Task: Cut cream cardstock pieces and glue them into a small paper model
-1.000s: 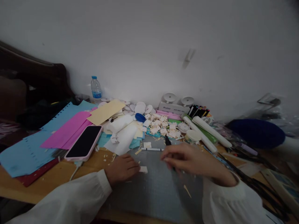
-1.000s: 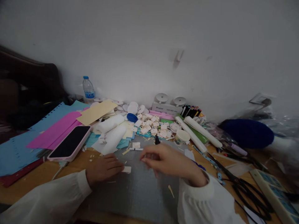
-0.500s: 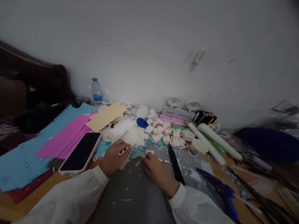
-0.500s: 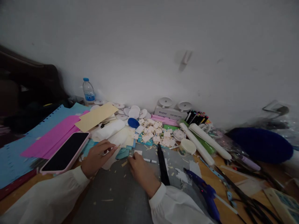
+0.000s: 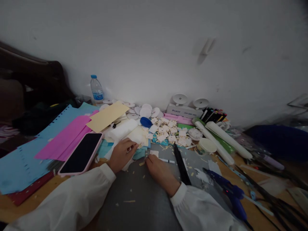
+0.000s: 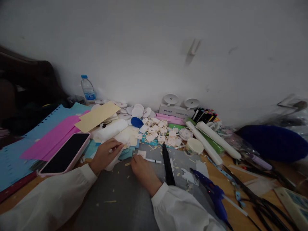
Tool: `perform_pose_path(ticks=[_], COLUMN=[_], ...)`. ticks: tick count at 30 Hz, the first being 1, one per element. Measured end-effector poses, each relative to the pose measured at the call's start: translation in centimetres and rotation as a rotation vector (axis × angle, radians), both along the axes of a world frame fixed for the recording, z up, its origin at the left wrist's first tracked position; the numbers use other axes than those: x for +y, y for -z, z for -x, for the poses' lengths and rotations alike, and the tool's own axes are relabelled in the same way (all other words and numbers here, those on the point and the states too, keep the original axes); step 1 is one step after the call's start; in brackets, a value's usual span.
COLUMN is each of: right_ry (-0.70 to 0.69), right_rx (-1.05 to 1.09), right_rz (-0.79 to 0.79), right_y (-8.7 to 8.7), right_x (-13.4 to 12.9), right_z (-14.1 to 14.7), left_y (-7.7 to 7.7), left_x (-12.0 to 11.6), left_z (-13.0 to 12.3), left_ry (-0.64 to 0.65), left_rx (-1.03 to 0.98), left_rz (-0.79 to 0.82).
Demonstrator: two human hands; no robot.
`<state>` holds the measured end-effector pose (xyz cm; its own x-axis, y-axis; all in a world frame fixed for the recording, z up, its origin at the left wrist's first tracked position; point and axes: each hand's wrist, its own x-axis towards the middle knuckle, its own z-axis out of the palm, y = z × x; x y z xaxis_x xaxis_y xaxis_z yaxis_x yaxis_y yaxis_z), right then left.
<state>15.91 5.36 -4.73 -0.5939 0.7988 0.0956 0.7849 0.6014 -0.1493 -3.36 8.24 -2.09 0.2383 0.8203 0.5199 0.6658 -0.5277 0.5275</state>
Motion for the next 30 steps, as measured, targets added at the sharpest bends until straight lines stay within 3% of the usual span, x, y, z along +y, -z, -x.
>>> perform_pose_path(ticks=[7,12,21,30], right_ry=[0.133,0.019,-0.128,-0.103], right_rx=[0.030,0.045,-0.033,-0.021], right_rz=[-0.075,-0.112,-0.157,-0.133], right_y=[-0.3,-1.0,0.6,-1.0], right_x=[-0.2,-0.7,-0.2,-1.5], right_z=[-0.3,-0.2,0.8,-0.7], left_y=[-1.1,-1.8,0.1,0.8], left_x=[-0.9,-1.9,-2.5,-1.9], left_z=[0.9,1.7,1.9,0.0], left_ry=[-0.040,-0.064,-0.033,0.007], left_rx=[-0.020,-0.042,-0.057,0.103], left_rz=[-0.021,-0.037,-0.089,-0.155])
